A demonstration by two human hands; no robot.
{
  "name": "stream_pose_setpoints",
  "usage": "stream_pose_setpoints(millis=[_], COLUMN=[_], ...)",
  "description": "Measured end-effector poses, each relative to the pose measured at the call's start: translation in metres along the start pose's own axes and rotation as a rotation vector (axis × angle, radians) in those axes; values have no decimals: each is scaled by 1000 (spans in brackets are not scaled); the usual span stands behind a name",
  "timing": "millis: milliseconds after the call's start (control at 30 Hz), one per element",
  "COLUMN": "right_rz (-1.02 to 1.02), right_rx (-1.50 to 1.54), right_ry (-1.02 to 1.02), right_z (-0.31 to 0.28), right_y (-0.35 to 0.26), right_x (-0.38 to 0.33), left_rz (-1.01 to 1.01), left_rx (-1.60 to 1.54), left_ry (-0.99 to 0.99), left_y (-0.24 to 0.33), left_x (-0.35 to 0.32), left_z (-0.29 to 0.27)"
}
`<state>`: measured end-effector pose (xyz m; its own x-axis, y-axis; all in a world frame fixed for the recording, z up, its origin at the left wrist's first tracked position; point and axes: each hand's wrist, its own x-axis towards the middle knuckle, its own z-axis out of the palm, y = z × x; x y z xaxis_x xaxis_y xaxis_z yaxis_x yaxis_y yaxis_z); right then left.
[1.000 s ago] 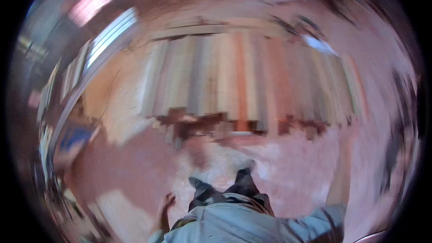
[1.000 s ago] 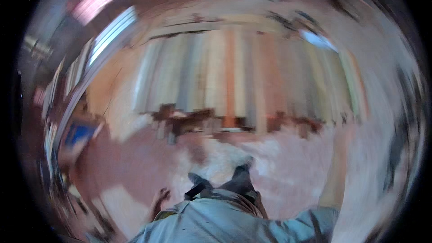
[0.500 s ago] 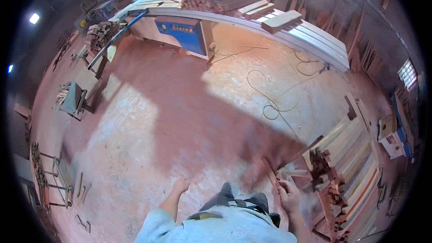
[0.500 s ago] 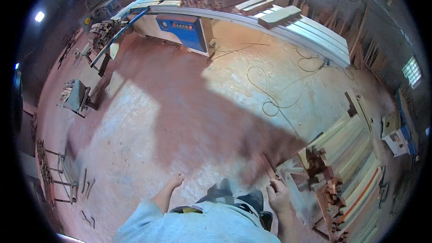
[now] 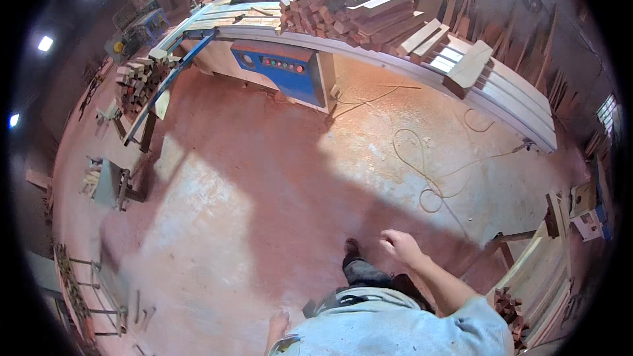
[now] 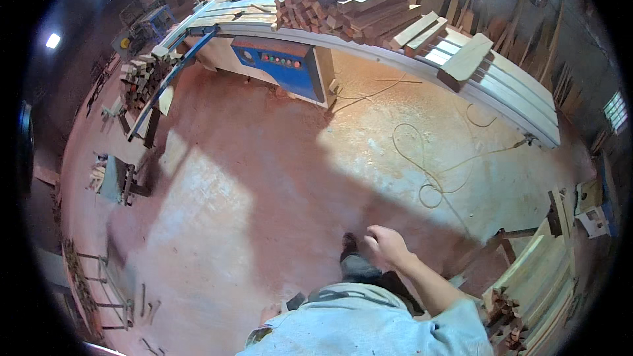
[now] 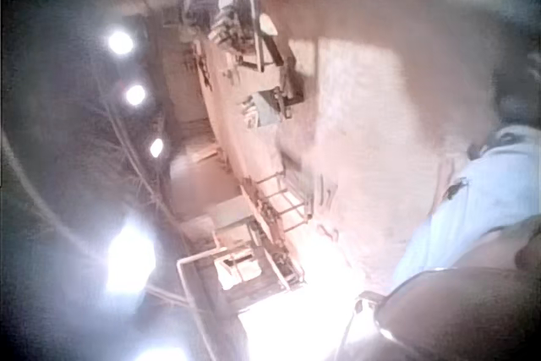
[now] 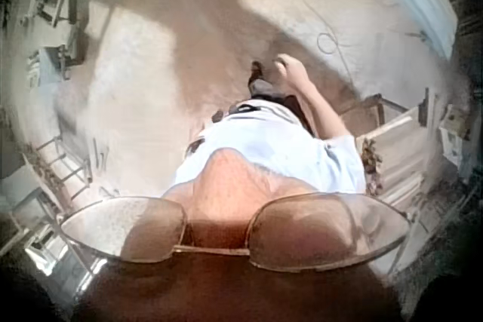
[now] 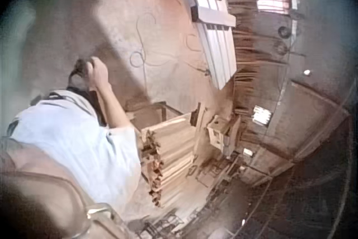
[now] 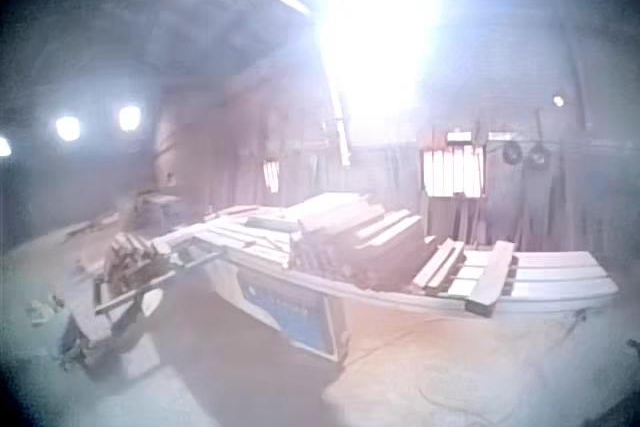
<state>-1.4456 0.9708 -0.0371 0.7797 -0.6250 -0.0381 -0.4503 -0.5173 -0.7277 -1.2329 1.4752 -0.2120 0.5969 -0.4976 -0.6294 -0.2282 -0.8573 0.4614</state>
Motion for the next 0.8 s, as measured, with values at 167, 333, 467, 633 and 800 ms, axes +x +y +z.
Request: stream_pose_setpoints(millis=[167, 333, 467, 633, 800], right_rz=[-139, -143, -78, -9, -86], right_rx=[7, 20, 55, -10, 76], right_ry=[-138, -181, -63, -16, 48], right_z=[-8, -1, 11, 5, 0], right_y=[-62, -107, -127, -162, -201], right_x=[184, 362, 477, 600, 742], left_rz=[-28, -421, -517, -434, -126], left_rx=[-377, -968, -858, -608, -237], left_ry=[160, 300, 153, 30, 224], left_y=[-22, 33, 76, 104, 161], left_x=[52, 149, 255, 429, 621], left_z=[-65, -96, -158, -297, -483])
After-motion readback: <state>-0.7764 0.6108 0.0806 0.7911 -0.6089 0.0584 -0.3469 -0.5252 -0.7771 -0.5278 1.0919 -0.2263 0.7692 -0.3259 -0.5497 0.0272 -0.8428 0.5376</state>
